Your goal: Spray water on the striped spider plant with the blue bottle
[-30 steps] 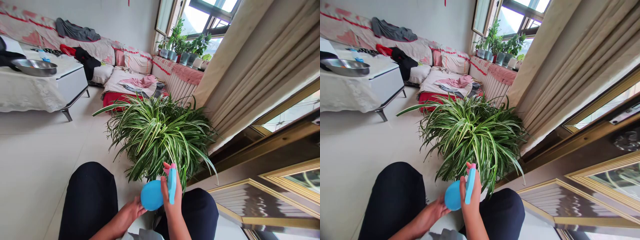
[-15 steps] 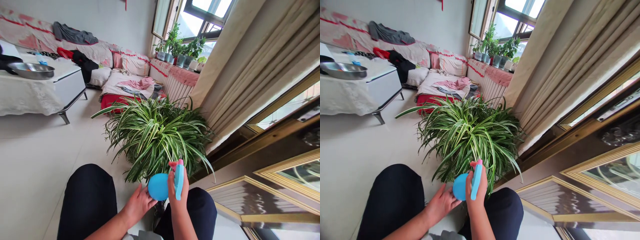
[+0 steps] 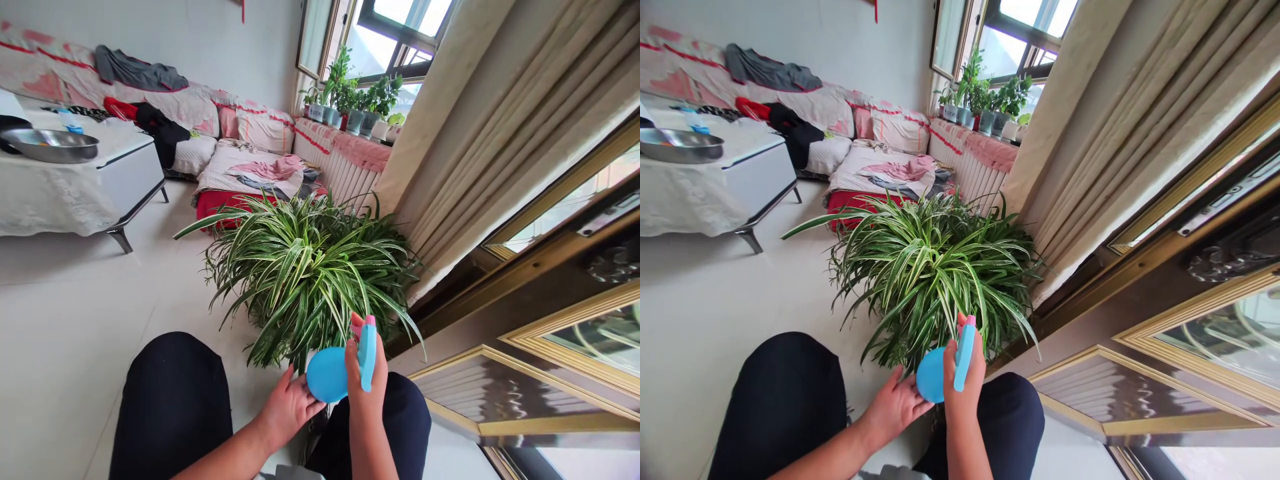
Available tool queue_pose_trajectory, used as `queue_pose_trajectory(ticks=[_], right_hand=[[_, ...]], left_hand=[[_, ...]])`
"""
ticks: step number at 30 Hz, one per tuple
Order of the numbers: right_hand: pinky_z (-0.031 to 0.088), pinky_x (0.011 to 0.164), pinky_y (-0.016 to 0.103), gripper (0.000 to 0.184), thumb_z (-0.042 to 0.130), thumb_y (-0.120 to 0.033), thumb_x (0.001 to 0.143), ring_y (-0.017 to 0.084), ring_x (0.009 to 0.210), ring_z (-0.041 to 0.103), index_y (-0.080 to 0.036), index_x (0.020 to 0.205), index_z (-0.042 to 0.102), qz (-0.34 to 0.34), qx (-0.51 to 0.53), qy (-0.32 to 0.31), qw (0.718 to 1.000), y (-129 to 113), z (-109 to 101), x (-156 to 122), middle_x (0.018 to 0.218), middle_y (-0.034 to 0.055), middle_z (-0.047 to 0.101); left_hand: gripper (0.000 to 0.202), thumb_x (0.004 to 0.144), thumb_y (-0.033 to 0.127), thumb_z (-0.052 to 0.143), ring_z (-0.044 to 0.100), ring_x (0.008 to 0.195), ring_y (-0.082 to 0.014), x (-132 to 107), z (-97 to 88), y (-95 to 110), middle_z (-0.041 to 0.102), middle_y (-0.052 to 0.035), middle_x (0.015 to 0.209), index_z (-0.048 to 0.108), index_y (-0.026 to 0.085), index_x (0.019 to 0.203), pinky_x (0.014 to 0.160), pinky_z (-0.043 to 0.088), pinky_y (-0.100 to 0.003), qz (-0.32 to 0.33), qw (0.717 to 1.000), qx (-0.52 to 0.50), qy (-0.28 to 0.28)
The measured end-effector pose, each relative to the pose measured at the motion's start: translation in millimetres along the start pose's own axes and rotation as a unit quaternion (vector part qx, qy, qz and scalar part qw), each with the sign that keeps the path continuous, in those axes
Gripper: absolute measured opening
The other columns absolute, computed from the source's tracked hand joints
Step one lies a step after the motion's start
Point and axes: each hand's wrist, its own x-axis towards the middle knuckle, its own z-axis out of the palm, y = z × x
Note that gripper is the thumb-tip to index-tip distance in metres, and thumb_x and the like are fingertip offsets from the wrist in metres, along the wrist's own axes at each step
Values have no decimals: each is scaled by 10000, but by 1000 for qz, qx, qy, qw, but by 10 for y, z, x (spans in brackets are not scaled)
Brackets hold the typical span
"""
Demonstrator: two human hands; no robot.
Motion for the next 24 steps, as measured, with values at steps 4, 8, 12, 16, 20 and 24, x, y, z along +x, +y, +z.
queue_pose_trajectory(ticks=[4,8,12,16,20,24], right_hand=[[490,934,423,449,543,-320,851,265,1123,621,-171,1274,543,39,9,6,999,43,-66,32,1285,130,622],[498,891,424,446,562,-307,807,268,1101,617,-198,1239,569,53,12,10,998,92,-133,90,1240,104,645],[498,803,384,330,541,-295,772,253,974,646,-194,1072,634,64,0,9,998,131,-204,139,1094,83,690],[483,690,342,313,541,-285,750,227,836,639,-188,1034,630,72,-26,26,997,182,-319,183,1046,85,690],[462,605,316,287,540,-299,756,204,718,617,-184,997,646,65,-19,49,997,257,-464,250,921,66,694],[438,546,294,246,532,-307,776,158,589,562,-181,958,638,53,-15,51,997,352,-565,292,852,42,687]], left_hand=[[556,936,567,191,498,1285,-200,44,66,26,632,30,1320,621,322,1189,1159,205,-455,-3,970,-233,-65],[496,930,536,328,502,1286,-203,81,124,-13,660,-3,1285,643,252,1187,1164,200,-411,-23,945,-315,-88],[491,923,526,375,565,1219,-217,117,167,-51,703,-45,1210,661,205,1161,1148,236,-400,-53,938,-337,-58],[490,919,512,397,613,1145,-225,210,235,-25,726,-65,1156,668,168,1139,1120,279,-398,-75,935,-346,-25],[511,923,513,384,632,1105,-234,322,330,19,737,-82,1126,668,145,1135,1093,302,-407,-78,935,-344,-21],[514,930,510,367,621,1127,-236,401,416,25,741,-86,1114,676,149,1126,1098,288,-402,-78,938,-336,-21]])
